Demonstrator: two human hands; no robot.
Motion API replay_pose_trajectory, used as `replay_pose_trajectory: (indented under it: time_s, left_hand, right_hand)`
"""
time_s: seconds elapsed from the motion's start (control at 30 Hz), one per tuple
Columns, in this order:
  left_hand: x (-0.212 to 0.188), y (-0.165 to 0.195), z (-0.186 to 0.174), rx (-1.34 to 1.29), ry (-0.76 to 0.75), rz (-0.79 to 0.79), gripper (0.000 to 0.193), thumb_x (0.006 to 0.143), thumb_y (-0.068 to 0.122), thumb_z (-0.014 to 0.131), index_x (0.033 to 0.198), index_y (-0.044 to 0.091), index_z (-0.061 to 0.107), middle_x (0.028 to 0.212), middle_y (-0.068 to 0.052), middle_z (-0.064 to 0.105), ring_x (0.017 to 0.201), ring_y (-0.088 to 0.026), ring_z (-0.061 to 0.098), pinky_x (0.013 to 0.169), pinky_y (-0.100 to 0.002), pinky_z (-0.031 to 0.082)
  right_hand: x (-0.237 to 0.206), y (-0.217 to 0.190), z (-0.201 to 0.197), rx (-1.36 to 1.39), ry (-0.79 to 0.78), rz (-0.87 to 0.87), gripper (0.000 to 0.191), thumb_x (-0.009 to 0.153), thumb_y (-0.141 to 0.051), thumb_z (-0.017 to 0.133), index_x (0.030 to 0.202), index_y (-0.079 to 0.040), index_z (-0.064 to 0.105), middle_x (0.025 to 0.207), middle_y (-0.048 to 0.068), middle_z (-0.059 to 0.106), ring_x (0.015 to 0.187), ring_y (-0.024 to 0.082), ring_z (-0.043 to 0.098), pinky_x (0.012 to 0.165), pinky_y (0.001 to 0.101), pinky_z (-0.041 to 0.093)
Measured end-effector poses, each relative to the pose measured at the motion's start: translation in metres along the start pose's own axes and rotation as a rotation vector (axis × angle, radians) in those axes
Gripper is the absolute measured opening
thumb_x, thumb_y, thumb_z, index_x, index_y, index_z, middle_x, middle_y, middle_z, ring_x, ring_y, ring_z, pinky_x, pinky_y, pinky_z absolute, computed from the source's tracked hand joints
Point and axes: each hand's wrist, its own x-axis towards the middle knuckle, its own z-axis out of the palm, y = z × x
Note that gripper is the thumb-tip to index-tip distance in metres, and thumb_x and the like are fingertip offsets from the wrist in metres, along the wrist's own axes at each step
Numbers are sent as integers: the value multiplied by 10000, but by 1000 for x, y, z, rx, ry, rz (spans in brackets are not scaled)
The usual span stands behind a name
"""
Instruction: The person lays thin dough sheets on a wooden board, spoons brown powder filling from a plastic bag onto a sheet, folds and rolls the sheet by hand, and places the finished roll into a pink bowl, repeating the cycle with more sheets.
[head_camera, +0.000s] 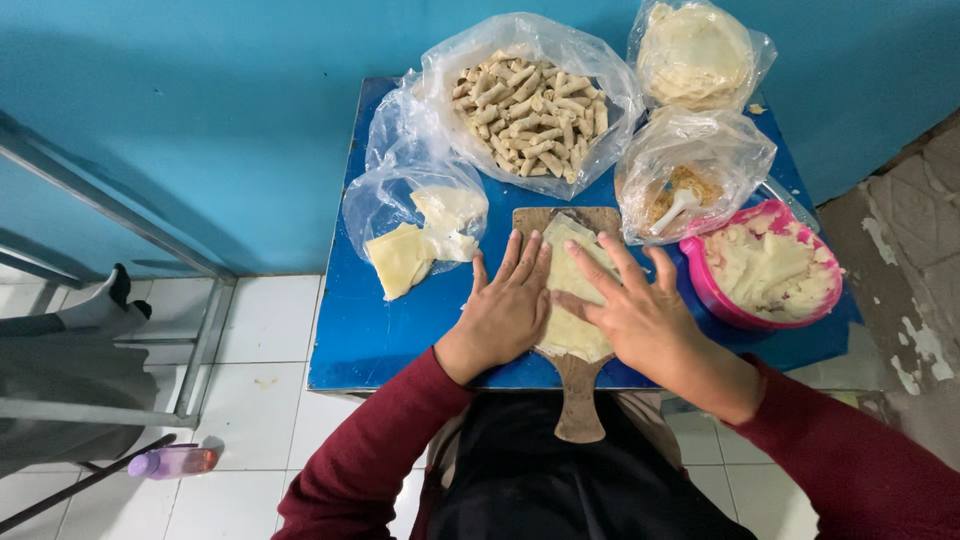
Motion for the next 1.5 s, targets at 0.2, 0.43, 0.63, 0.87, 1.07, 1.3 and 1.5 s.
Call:
replay_pose_trajectory:
  time_s: [0.2, 0.43, 0.63, 0.87, 1.07, 1.3, 1.5]
  left_hand:
    - [-3, 2, 1, 88, 44, 19, 608, 991, 255, 464, 1523, -33, 394, 1621, -220, 352, 1534, -412, 261, 1114, -754, 236]
    - [-3, 1, 4, 87, 55, 19, 607, 997, 254, 461, 1524, -41, 397, 1616, -228, 356, 1526, -415, 265, 1115, -760, 229]
    - [-3, 2, 5, 106, 72, 24, 604, 994, 252, 459, 1519, -40, 403, 1616, -225, 365, 1532, -406, 267, 1114, -757, 234]
    - [-2, 2, 6, 122, 82, 24, 613, 979, 256, 477, 1511, -42, 415, 1611, -223, 368, 1530, -403, 272, 1112, -760, 236]
    - [-1, 2, 6, 134, 93, 27, 608, 973, 255, 488, 1502, -39, 426, 1608, -223, 378, 1523, -404, 285, 1103, -760, 252]
    - [-2, 2, 7, 126, 106, 20, 604, 975, 258, 492, 1499, -39, 439, 1599, -221, 391, 1516, -400, 305, 1098, -765, 258]
    - [-2, 3, 9, 144, 122, 26, 598, 979, 251, 489, 1497, -43, 439, 1603, -221, 392, 1519, -404, 306, 1100, -765, 270]
  right_hand:
    - [-16, 10, -5, -191, 52, -13, 408, 895, -156, 609, 1254, -304, 731, 1648, 28, 389, 1479, 313, 347, 1112, 583, 261]
    - [-14, 1, -11, -72, 93, -32, 535, 824, -70, 604, 1288, -298, 742, 1615, 74, 404, 1424, 347, 371, 1044, 597, 301]
    - [-16, 2, -17, -31, -4, 113, 531, 805, -52, 612, 1263, -299, 721, 1603, 82, 409, 1424, 349, 360, 1053, 618, 313]
    - [-25, -14, -19, 89, 53, 11, 589, 744, -54, 644, 1280, -282, 736, 1548, 110, 443, 1379, 372, 379, 1005, 647, 280]
    - [-33, -3, -24, 268, 22, 179, 307, 832, -147, 668, 1082, -306, 749, 1545, 25, 482, 1437, 298, 402, 1098, 551, 288]
    - [-32, -12, -14, 332, 177, 139, 330, 877, -345, 693, 1199, -279, 724, 1524, 163, 457, 1342, 408, 386, 998, 556, 279]
    - [-71, 7, -17, 1478, -61, 458, 460, 992, -276, 582, 1432, -143, 572, 1149, 118, 698, 792, 136, 661, 624, 252, 503]
